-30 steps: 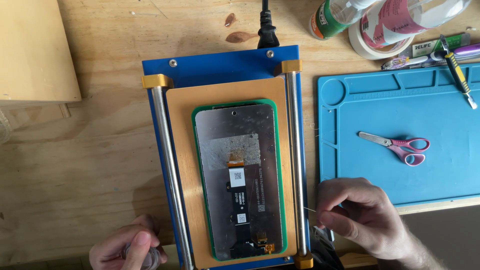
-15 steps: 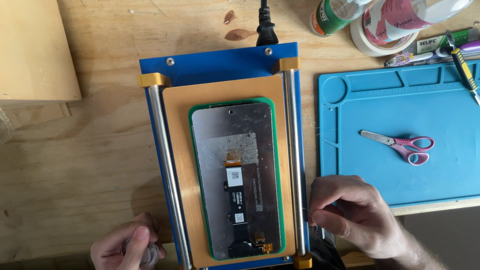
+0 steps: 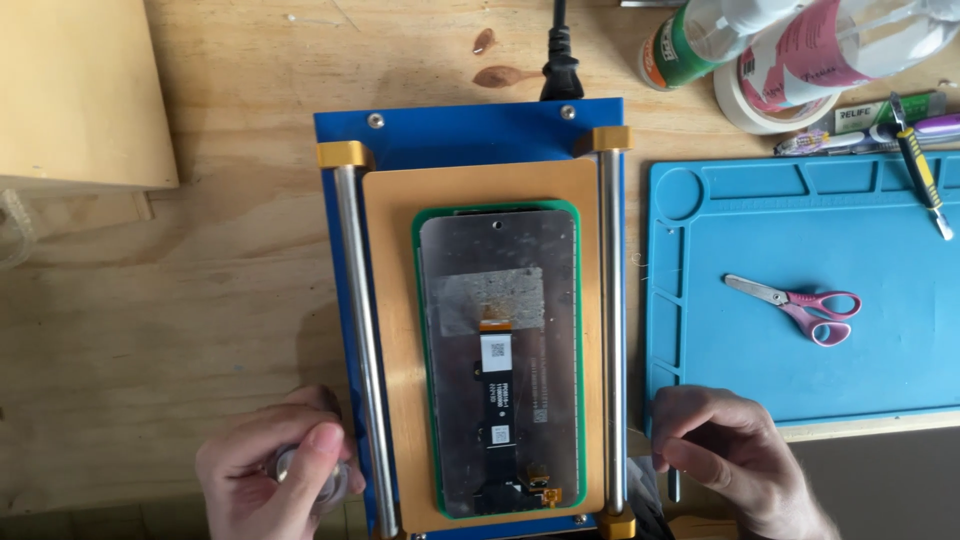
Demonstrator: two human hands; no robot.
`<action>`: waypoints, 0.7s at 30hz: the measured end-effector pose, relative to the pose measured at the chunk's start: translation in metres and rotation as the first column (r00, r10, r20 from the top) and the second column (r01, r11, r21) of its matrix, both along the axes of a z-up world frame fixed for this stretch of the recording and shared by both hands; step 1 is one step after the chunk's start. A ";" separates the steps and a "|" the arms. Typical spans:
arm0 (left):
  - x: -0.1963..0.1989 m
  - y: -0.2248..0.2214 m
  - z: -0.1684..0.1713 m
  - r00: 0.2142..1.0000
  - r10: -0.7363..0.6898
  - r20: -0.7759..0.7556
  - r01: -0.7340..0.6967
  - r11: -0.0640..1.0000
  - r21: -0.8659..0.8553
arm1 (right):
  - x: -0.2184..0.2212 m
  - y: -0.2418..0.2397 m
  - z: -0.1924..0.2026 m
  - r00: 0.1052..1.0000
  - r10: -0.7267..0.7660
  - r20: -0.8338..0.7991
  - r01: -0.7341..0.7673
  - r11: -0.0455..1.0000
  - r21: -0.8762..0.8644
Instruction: Using a thin wire and a heating separator to remove the glass from a smartphone LCD screen.
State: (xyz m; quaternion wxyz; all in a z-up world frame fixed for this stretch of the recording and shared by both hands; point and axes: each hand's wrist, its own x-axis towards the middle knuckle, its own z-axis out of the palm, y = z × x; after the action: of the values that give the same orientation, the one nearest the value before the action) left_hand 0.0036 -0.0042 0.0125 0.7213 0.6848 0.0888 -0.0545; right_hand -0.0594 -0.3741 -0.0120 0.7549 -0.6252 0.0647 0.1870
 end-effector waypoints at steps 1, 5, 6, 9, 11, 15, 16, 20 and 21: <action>0.001 0.000 0.004 1.000 -0.017 0.016 0.016 0.996 0.086 | 0.001 0.002 -0.001 1.000 -0.001 0.021 0.001 1.000 -0.001; -0.002 0.011 0.009 0.998 -0.032 0.052 0.022 0.981 0.192 | 0.006 0.006 -0.001 0.999 -0.010 0.034 0.010 1.000 -0.022; -0.007 0.017 0.005 0.997 -0.056 0.055 0.045 0.982 0.184 | 0.007 0.008 0.001 0.999 -0.038 0.012 0.039 0.999 -0.037; -0.020 0.031 -0.004 0.999 -0.044 0.017 0.041 0.988 0.151 | 0.012 0.014 0.007 0.998 -0.052 -0.026 0.049 0.992 -0.120; -0.029 0.037 -0.010 0.999 -0.015 -0.029 0.018 0.992 0.121 | 0.014 0.013 0.006 0.998 -0.044 -0.045 0.035 0.981 -0.191; -0.045 0.047 -0.019 0.999 0.007 -0.040 -0.003 0.996 0.084 | 0.019 0.010 0.002 0.999 -0.010 0.031 0.014 0.992 -0.127; -0.048 0.049 -0.020 0.999 -0.002 -0.038 0.005 0.995 0.100 | 0.022 0.012 0.004 0.998 -0.011 0.055 0.019 0.991 -0.134; -0.056 0.051 -0.024 0.998 0.059 -0.011 -0.058 0.994 0.088 | 0.033 0.026 0.016 0.996 -0.012 0.088 0.026 0.987 -0.159; -0.057 0.051 -0.025 0.997 0.064 -0.034 -0.061 0.996 0.068 | 0.034 0.027 0.016 0.996 -0.004 0.084 0.016 0.989 -0.149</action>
State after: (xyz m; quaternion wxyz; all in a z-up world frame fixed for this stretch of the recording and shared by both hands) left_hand -0.0537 0.0472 -0.0126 0.6974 0.7045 0.1248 -0.0412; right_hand -0.0258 -0.3476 0.0044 0.7089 -0.6870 0.0500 0.1515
